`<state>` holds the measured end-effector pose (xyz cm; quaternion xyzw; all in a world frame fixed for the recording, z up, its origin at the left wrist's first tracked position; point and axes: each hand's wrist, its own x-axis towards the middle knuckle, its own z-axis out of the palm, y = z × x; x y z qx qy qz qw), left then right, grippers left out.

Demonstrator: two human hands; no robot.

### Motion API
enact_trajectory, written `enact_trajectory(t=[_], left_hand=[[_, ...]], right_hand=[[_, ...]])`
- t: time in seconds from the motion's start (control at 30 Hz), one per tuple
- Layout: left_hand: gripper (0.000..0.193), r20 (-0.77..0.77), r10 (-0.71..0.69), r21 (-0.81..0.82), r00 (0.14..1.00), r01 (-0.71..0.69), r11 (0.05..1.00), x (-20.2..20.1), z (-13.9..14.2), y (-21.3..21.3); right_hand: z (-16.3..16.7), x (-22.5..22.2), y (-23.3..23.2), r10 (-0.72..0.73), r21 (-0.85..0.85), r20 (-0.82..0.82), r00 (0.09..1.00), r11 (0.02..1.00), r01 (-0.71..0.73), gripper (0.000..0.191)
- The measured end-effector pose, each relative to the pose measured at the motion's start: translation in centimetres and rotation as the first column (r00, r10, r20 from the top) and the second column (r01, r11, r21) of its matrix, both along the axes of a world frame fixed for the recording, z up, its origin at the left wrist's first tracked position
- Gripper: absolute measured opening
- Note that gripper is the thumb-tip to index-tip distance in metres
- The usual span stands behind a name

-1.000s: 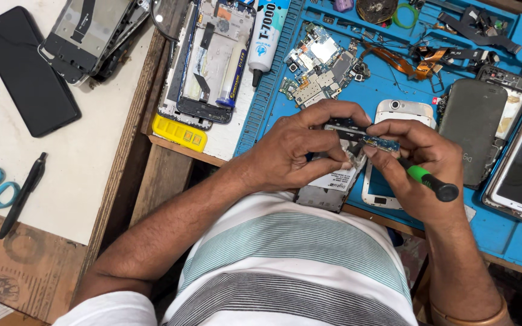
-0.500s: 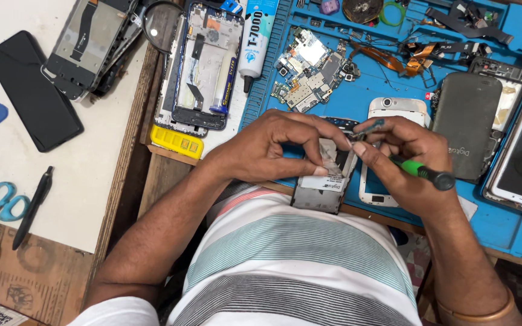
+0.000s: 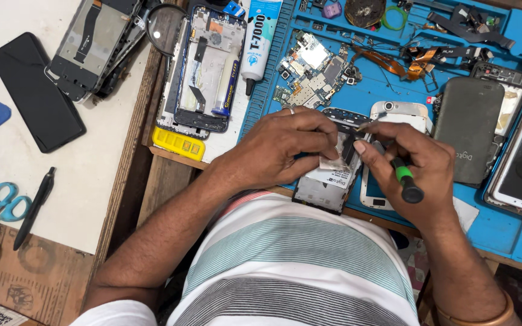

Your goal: The person disassembles a smartphone using a screwdriver, removes the battery and internal components, then reassembles the device by placing the battery back and closing the casing. The workspace contains multiple disassembled phones and tools.

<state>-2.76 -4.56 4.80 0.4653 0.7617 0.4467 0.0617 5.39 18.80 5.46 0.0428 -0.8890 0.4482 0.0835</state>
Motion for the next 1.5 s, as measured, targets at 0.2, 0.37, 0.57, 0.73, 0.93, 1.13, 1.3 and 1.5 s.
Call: enact_trajectory(t=[0.2,0.37,0.57,0.73,0.93,1.13,1.3,1.5], left_hand=[[0.009,0.127,-0.066,0.079,0.99,0.056,0.995,0.0,-1.4,-0.1],[0.015,0.15,-0.02,-0.045,0.988,0.027,0.999,0.0,-1.2,-0.1],[0.006,0.143,-0.129,0.014,0.981,0.128,0.992,-0.7,-0.5,-1.0],[0.007,0.229,-0.226,0.108,0.947,0.206,0.973,-1.2,-0.3,-1.4],[0.009,0.368,-0.321,0.203,0.873,0.261,0.944,-1.9,-0.5,-2.0],[0.007,0.419,-0.341,0.158,0.841,0.303,0.94,-2.8,0.1,-2.3],[0.025,0.092,-0.166,-0.091,0.982,0.174,0.981,-0.9,2.0,-1.8],[0.01,0.114,-0.135,-0.16,0.984,0.152,0.975,0.0,2.0,-1.4]], right_hand=[[0.1,-0.3,0.5,0.064,-0.109,0.207,0.976,0.993,-0.042,0.033],[-0.5,-0.3,0.9,0.093,-0.121,0.243,0.966,0.991,-0.065,0.024],[-0.6,-0.2,0.4,0.076,-0.129,0.244,0.967,0.991,-0.046,0.022],[-0.6,-0.1,0.5,0.1,-0.18,0.251,0.963,0.982,-0.055,0.022],[-0.6,-0.1,0.9,0.106,-0.203,0.274,0.956,0.978,-0.05,0.022],[-0.4,-0.2,0.8,0.085,-0.197,0.326,0.942,0.98,-0.02,0.025],[0.0,-0.3,0.6,0.072,-0.166,0.294,0.953,0.986,-0.023,0.026],[0.4,-0.4,0.8,0.129,-0.168,0.252,0.959,0.982,-0.088,0.027]])
